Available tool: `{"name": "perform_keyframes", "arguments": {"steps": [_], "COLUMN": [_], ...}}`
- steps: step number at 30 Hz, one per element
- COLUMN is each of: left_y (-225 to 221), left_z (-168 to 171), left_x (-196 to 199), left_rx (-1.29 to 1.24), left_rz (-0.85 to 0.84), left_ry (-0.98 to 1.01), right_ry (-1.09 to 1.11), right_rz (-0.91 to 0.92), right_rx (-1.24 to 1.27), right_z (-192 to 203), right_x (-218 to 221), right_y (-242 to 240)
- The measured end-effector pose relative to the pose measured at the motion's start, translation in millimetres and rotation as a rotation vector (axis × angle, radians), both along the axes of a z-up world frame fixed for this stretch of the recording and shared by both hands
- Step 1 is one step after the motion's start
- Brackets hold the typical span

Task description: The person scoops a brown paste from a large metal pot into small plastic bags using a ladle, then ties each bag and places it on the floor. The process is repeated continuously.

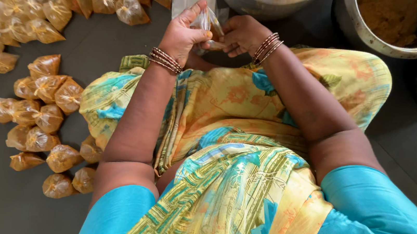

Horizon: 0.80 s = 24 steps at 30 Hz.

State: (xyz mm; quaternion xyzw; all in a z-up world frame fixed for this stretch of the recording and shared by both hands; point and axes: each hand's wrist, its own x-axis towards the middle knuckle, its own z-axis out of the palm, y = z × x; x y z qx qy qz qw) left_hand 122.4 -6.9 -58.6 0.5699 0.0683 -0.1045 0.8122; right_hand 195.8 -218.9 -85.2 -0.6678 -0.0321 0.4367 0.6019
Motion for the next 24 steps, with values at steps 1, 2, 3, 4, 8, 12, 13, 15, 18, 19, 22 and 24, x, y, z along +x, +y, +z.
{"name": "perform_keyframes", "arguments": {"steps": [1,2,3,4,8,12,13,15,18,19,22,24], "left_y": [0,1,4,8,19,13,9,5,1,4,-2,-7], "left_z": [-9,-18,-26,-34,-70,-105,-111,-116,-112,-108,-98,-96], "left_x": [-1,-3,-4,-5,-8,-5,-3,0,-1,-2,7,8], "left_rx": [0.007,0.074,0.143,0.213,0.389,0.423,0.416,0.371,0.698,0.878,0.994,0.921], "left_rz": [0.003,0.014,0.023,0.031,0.067,0.187,0.22,0.27,0.246,0.217,0.349,0.386], "left_ry": [-0.003,-0.011,-0.019,-0.028,0.012,0.192,0.223,0.181,0.153,0.148,0.149,0.058], "right_ry": [-0.005,0.002,0.008,0.015,-0.144,-0.766,-1.006,-1.045,-1.027,-1.008,-1.081,-1.074], "right_rz": [-0.012,-0.046,-0.082,-0.117,-0.161,-0.132,-0.114,-0.068,-0.053,-0.061,-0.049,-0.109], "right_rx": [0.025,0.025,0.027,0.029,-0.057,-0.305,-0.4,-0.413,-0.465,-0.484,-0.437,-0.379], "right_z": [-11,-21,-30,-37,-51,-53,-52,-53,-57,-58,-59,-60], "right_x": [-2,-1,1,2,2,-13,-15,-22,-23,-21,-18,-18], "right_y": [0,-2,-3,-4,-1,6,7,4,-1,0,-2,-9]}}
